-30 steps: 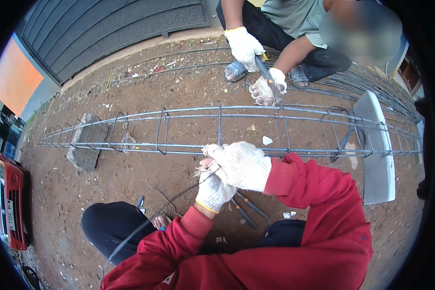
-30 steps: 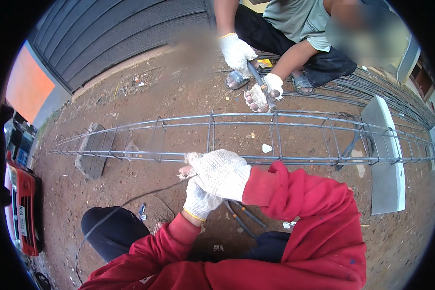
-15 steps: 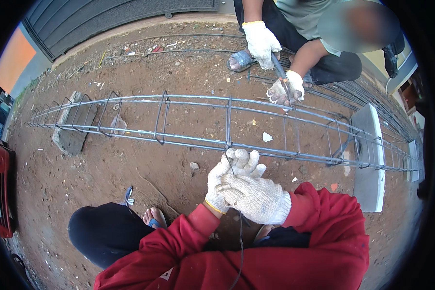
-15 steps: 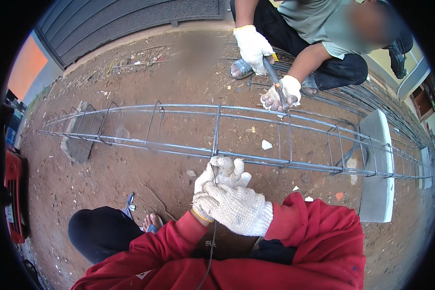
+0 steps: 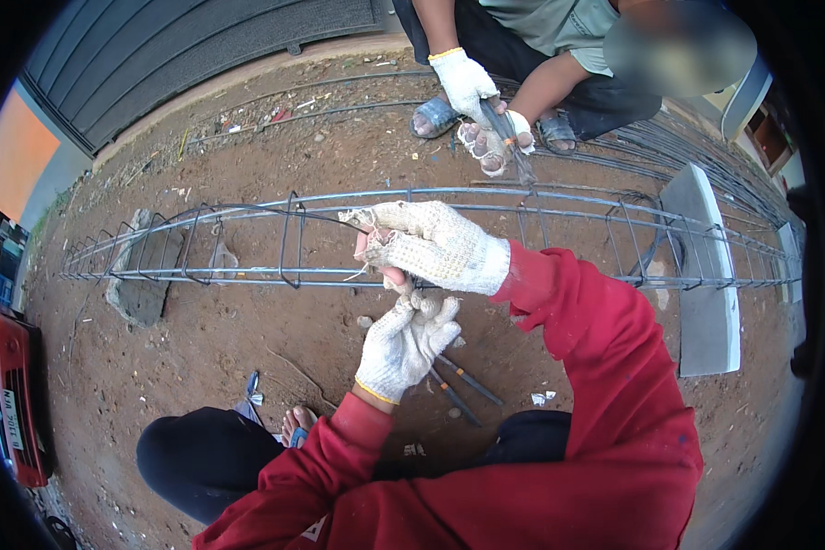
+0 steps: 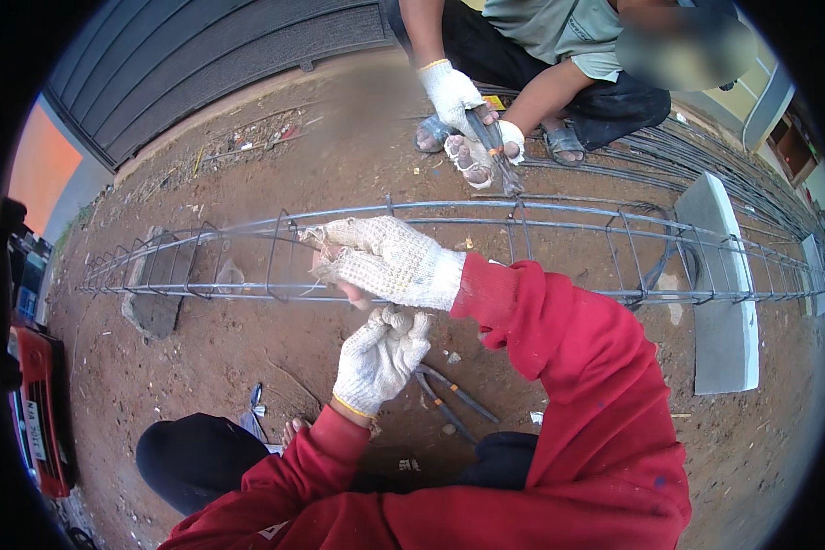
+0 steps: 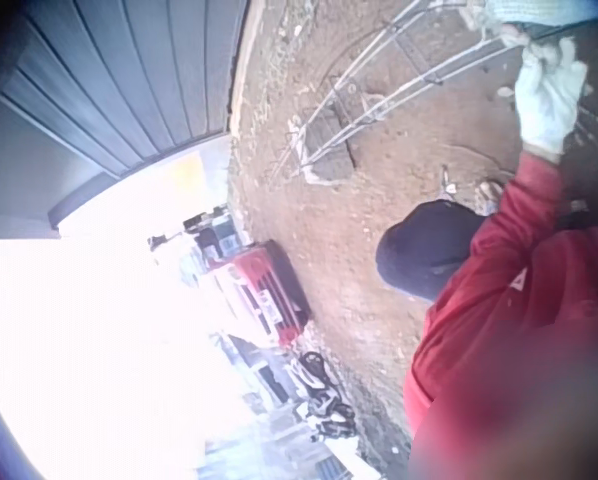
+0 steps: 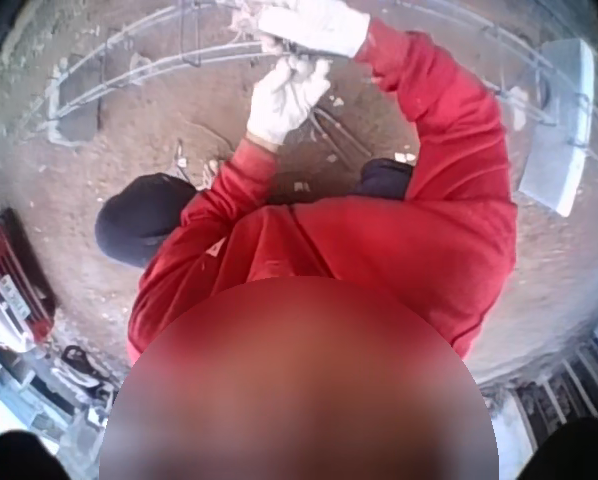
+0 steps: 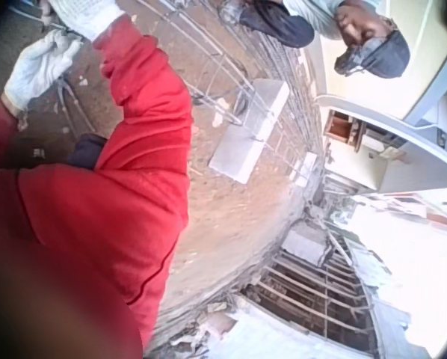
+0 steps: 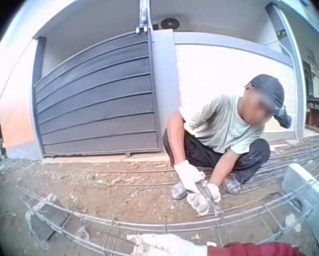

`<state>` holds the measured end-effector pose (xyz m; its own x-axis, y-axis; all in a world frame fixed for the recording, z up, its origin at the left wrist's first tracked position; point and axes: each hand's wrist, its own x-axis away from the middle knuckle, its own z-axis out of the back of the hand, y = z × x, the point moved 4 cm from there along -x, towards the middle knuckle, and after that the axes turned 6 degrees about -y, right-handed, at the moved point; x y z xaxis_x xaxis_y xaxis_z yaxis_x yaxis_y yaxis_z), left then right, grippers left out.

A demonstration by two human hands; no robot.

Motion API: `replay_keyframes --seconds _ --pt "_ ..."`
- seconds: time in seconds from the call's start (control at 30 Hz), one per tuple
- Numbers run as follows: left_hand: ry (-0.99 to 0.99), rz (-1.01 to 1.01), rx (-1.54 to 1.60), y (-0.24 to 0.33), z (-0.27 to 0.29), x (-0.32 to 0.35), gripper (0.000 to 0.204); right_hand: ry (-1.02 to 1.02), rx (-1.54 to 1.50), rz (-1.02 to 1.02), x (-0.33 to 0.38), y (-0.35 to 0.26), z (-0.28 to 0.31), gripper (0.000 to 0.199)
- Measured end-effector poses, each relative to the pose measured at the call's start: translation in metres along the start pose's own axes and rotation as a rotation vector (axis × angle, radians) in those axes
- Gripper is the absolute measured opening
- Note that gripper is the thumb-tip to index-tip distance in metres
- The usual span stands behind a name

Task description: The person ties wire around intersections of a rebar cage using pliers. They repeatedly wrap and twist wire at multiple joints while another worker assists nearby.

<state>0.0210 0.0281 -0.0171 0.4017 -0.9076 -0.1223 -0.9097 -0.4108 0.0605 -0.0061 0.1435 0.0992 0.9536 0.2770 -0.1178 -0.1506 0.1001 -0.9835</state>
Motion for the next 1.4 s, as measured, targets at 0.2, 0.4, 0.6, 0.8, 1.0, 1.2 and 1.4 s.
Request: replay_keyframes --seconds 0.2,0.4,0.6,0.8,1.0,1.2,1.4 --pt "0.252 0.142 -0.036 0.035 0.007 0.009 0.015 0.072 0.04 -0.029 0.016 -0.001 0.029 0.032" --pt "0.316 0.211 -0.072 0.054 0.004 0.008 0.018 -0.061 0.484 0.136 0.055 0.008 0.019 0.034" --pt "0.423 0.158 -0.394 0.065 -0.008 0.002 0.015 -0.297 0.868 0.325 0.076 0.031 -0.027 0.025" --pt "0.618 0.249 -1.044 0.078 -0.044 -0.003 0.017 -0.263 1.112 0.431 0.073 0.068 -0.073 0.028" --pt "0.634 0.237 -1.487 0.061 -0.075 -0.014 0.014 0.012 0.824 0.29 0.016 0.122 -0.105 0.031" --pt "0.363 0.283 -2.808 0.041 -0.105 -0.035 0.032 0.047 0.572 0.262 -0.016 0.109 -0.126 0.035" --pt "0.218 0.283 -3.124 0.017 -0.111 -0.033 0.023 -0.013 0.529 0.205 -0.008 0.08 -0.122 0.038"
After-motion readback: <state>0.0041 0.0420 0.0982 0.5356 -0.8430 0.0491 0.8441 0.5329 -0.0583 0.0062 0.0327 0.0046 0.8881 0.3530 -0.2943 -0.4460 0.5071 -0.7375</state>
